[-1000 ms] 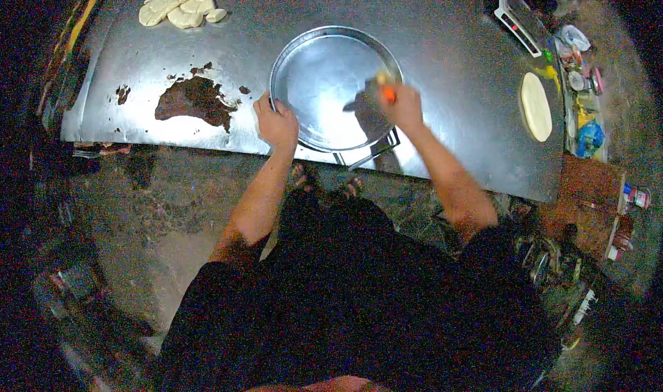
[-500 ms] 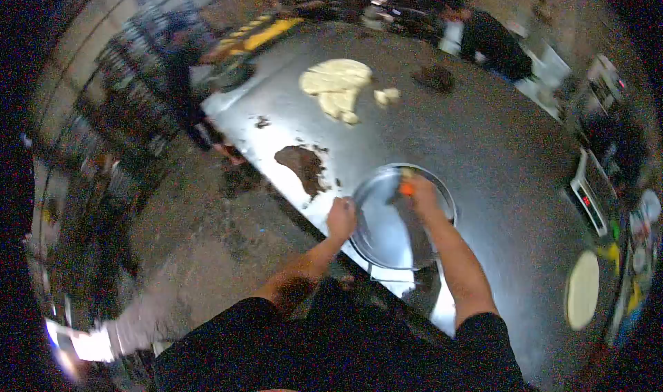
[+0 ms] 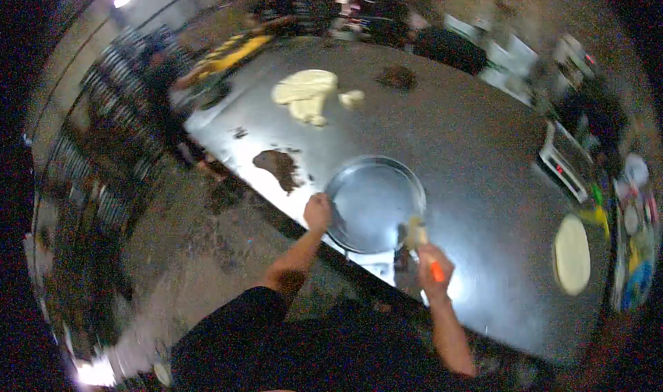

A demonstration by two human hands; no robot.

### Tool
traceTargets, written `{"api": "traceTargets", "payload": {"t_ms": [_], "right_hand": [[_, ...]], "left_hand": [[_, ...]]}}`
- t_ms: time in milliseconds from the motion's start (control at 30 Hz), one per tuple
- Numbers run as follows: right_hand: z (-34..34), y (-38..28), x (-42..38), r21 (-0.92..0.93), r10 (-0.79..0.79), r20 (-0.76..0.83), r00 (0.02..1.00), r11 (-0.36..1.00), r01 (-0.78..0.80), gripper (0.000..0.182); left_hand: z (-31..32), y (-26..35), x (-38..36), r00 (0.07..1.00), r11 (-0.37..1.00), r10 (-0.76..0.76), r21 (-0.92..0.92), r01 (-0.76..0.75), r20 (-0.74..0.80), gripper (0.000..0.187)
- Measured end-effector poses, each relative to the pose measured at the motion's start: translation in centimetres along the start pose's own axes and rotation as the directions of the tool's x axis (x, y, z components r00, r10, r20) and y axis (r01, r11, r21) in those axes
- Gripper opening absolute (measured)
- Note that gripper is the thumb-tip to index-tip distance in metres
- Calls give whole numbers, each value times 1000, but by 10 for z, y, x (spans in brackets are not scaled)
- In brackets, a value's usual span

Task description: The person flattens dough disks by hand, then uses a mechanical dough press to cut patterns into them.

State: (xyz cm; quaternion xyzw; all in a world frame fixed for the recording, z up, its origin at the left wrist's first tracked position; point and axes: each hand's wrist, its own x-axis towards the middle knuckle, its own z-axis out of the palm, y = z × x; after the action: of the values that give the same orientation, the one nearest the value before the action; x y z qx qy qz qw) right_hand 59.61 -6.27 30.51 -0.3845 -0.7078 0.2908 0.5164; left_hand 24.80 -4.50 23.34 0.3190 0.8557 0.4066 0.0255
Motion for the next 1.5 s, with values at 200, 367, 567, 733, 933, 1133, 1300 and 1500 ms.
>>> {"api": "traceTargets", "payload": {"t_ms": [200, 367, 567, 733, 933, 1133, 1300, 1500], "right_hand": [[-134, -2, -20, -456, 117, -255, 960, 861, -226, 22], [-136, 34, -30, -295, 374, -288, 882, 841, -453, 45], [-171, 97, -41, -517, 258, 87, 962, 838, -178, 47], [-363, 164, 64, -607, 60, -370, 927, 740, -290, 48], [-444, 345, 122, -837, 495, -425, 758, 103, -537, 57], [-444, 361, 124, -836, 480, -422, 769, 121, -535, 58], [-448, 361, 120, -797, 444, -425, 789, 229, -558, 60], [-460, 380, 100, 167, 343, -726, 596, 929, -331, 56]], "left_hand": [[19, -29, 22, 997, 996, -35, 88, 28, 76, 41], [15, -9, 50, 933, 972, 230, 26, -232, -279, 41], [59, 136, -22, 965, 887, 262, -394, -240, 0, 28], [154, 278, -110, 822, 813, 363, -580, -50, 439, 22], [354, 468, -204, 498, 813, 580, -417, -406, 645, 27], [535, 562, -340, 504, 783, 568, -237, -575, 651, 53], [526, 571, -396, 543, 750, 627, -243, -615, 559, 69], [516, 572, -392, 387, 843, 529, -416, -341, 756, 54]]}}
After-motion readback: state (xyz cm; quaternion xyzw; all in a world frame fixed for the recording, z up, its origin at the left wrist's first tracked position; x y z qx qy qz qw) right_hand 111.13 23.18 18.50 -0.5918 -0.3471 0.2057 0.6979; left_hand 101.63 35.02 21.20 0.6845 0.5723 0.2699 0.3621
